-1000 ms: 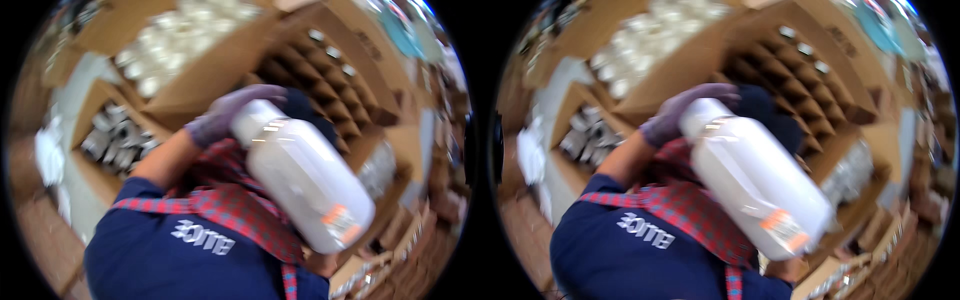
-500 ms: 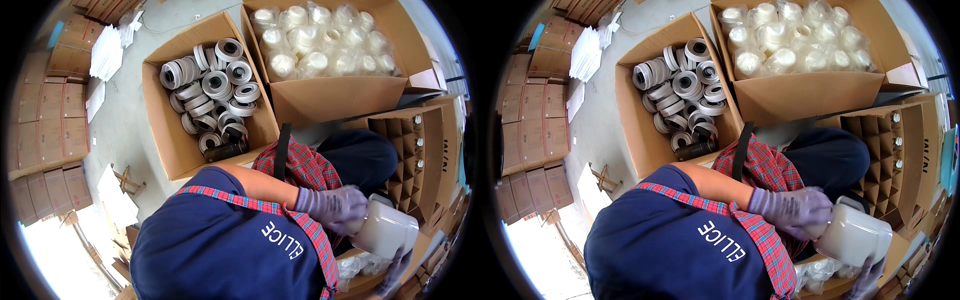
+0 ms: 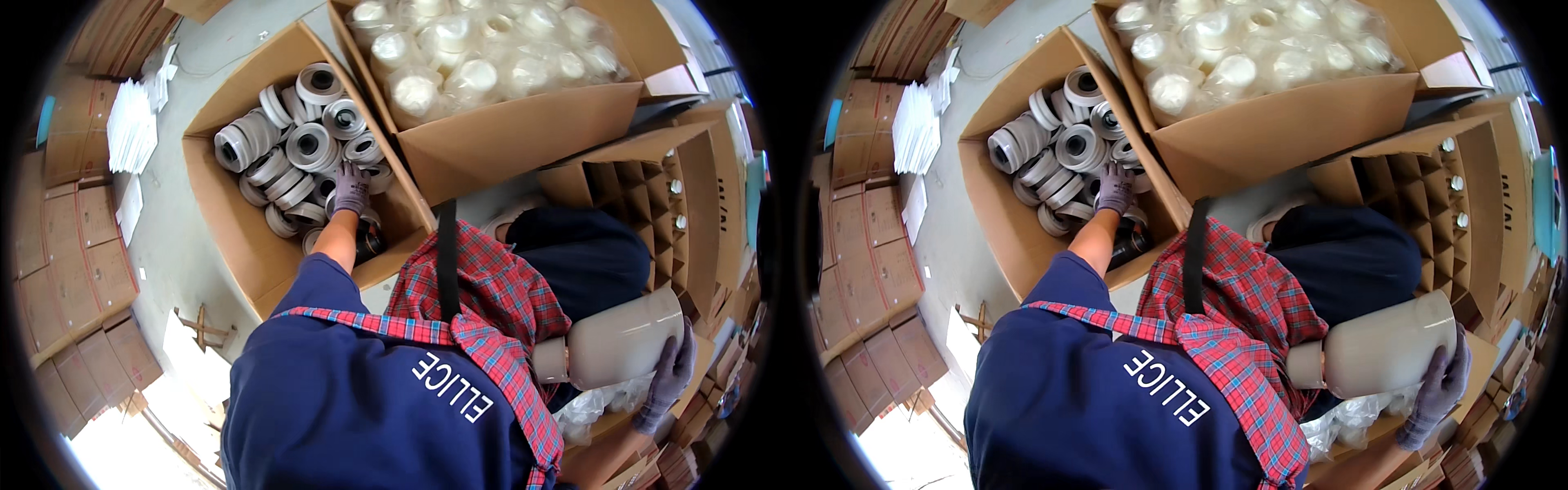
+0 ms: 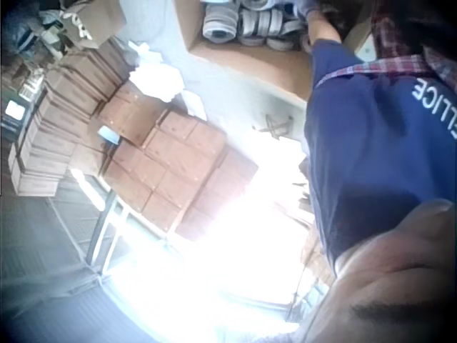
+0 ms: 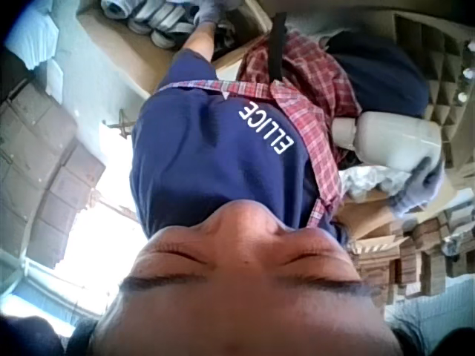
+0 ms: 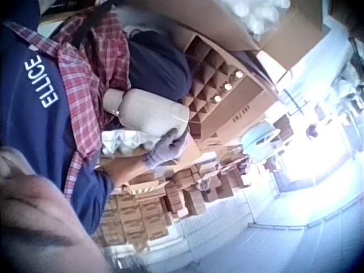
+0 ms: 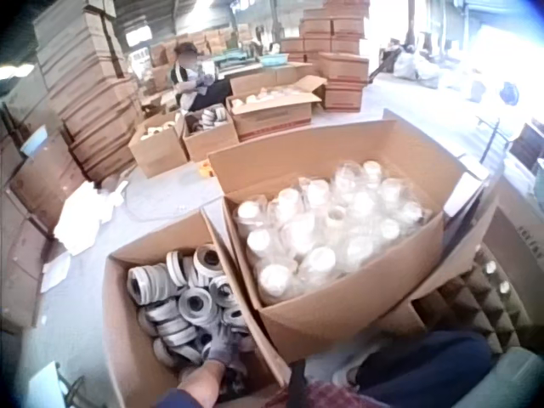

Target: The person assembles white thermos flasks by inserting a metal liner into the body, screwing on a lid, and placing the completed unit into a plastic bag. The person repeats this process for multiple units, placing the finished items into a cardboard box.

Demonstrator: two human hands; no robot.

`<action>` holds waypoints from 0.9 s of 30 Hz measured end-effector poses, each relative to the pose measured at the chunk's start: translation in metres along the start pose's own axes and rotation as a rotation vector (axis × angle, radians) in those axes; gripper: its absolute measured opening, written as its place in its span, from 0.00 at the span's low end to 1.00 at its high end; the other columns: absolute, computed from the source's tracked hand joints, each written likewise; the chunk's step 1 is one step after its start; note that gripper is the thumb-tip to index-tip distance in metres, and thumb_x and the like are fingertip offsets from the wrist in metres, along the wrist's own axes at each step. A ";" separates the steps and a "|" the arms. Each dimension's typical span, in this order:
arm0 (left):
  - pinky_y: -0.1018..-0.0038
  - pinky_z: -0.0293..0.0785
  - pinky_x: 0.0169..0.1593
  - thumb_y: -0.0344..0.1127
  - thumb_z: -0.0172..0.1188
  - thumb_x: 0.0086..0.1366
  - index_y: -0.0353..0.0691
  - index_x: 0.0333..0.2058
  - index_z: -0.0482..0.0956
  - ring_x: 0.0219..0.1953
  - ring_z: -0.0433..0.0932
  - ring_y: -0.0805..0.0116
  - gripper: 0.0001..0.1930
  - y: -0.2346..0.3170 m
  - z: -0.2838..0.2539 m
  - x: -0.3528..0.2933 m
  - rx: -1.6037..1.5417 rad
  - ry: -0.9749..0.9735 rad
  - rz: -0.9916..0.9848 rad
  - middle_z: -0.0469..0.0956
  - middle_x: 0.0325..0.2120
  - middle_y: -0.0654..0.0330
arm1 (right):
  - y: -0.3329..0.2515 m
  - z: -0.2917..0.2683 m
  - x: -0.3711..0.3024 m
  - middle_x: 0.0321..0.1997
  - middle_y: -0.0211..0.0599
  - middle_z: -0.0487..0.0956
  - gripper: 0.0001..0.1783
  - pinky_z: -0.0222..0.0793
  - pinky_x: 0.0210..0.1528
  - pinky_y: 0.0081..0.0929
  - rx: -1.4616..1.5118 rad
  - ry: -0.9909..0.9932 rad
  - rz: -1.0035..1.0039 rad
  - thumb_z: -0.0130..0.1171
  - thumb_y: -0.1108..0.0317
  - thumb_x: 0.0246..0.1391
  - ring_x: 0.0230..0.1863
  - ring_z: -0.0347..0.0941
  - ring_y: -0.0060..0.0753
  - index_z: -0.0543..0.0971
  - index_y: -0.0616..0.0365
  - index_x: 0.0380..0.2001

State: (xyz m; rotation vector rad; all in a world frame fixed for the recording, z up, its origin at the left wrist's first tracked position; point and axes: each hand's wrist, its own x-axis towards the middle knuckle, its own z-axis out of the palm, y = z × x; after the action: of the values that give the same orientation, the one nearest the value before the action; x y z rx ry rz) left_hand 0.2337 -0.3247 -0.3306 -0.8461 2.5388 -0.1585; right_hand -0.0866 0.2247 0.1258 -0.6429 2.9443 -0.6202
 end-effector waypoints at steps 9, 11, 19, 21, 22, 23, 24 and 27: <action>0.72 0.78 0.43 0.35 0.66 0.57 0.31 0.49 0.81 0.38 0.82 0.72 0.22 -0.062 -0.345 -0.069 -1.431 0.092 -0.078 0.85 0.38 0.57 | -0.083 0.000 -0.049 0.60 0.54 0.76 0.18 0.69 0.63 0.46 0.072 0.250 -0.283 0.57 0.73 0.60 0.61 0.74 0.52 0.78 0.66 0.53; 0.71 0.78 0.43 0.34 0.66 0.56 0.28 0.49 0.80 0.39 0.81 0.71 0.23 0.005 -0.413 -0.100 -1.625 0.239 0.268 0.84 0.39 0.58 | -0.131 0.017 -0.034 0.55 0.54 0.78 0.21 0.73 0.57 0.49 0.062 0.091 -0.674 0.69 0.65 0.45 0.55 0.76 0.58 0.81 0.59 0.44; 0.70 0.77 0.47 0.32 0.73 0.48 0.29 0.45 0.79 0.42 0.80 0.66 0.25 0.245 -0.515 -0.167 -1.683 0.517 0.912 0.81 0.43 0.54 | -0.114 -0.014 0.014 0.47 0.54 0.78 0.23 0.78 0.42 0.36 0.485 0.088 -0.080 0.60 0.63 0.60 0.40 0.81 0.49 0.75 0.60 0.57; 0.70 0.76 0.46 0.29 0.73 0.46 0.30 0.41 0.80 0.39 0.80 0.65 0.22 0.284 -0.544 -0.186 -1.747 0.478 1.065 0.81 0.42 0.53 | -0.084 -0.038 -0.011 0.42 0.52 0.81 0.26 0.78 0.43 0.37 0.518 0.331 -0.024 0.61 0.65 0.60 0.38 0.81 0.51 0.72 0.65 0.59; 0.70 0.77 0.46 0.28 0.74 0.45 0.29 0.38 0.81 0.41 0.81 0.62 0.20 0.294 -0.556 -0.189 -1.771 0.315 1.090 0.81 0.44 0.50 | -0.072 -0.035 -0.024 0.41 0.54 0.81 0.28 0.77 0.39 0.42 0.521 0.716 -0.216 0.64 0.62 0.59 0.38 0.81 0.59 0.72 0.64 0.58; 0.69 0.77 0.46 0.28 0.75 0.44 0.29 0.38 0.81 0.41 0.82 0.62 0.20 0.305 -0.562 -0.195 -1.786 0.283 1.154 0.81 0.44 0.49 | -0.068 -0.038 -0.025 0.41 0.54 0.81 0.29 0.78 0.39 0.40 0.470 0.762 -0.294 0.64 0.63 0.58 0.38 0.81 0.56 0.72 0.63 0.60; 0.69 0.77 0.46 0.28 0.75 0.44 0.28 0.38 0.81 0.42 0.82 0.61 0.20 0.320 -0.568 -0.206 -1.802 0.253 1.216 0.81 0.45 0.48 | -0.062 -0.046 -0.023 0.40 0.54 0.81 0.30 0.78 0.40 0.38 0.406 0.807 -0.386 0.64 0.64 0.58 0.38 0.82 0.53 0.71 0.62 0.61; 0.69 0.79 0.46 0.28 0.74 0.46 0.28 0.40 0.81 0.44 0.83 0.63 0.21 0.350 -0.572 -0.207 -1.491 0.689 1.481 0.81 0.47 0.47 | -0.026 -0.051 -0.032 0.33 0.49 0.82 0.23 0.78 0.36 0.33 1.117 0.266 0.249 0.60 0.67 0.60 0.32 0.83 0.48 0.74 0.64 0.57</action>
State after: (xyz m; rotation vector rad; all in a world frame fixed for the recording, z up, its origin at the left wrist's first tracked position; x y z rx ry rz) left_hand -0.0700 0.0601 0.1713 1.1558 2.7474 2.2943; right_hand -0.0551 0.2349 0.1825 -0.0584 2.2001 -2.1260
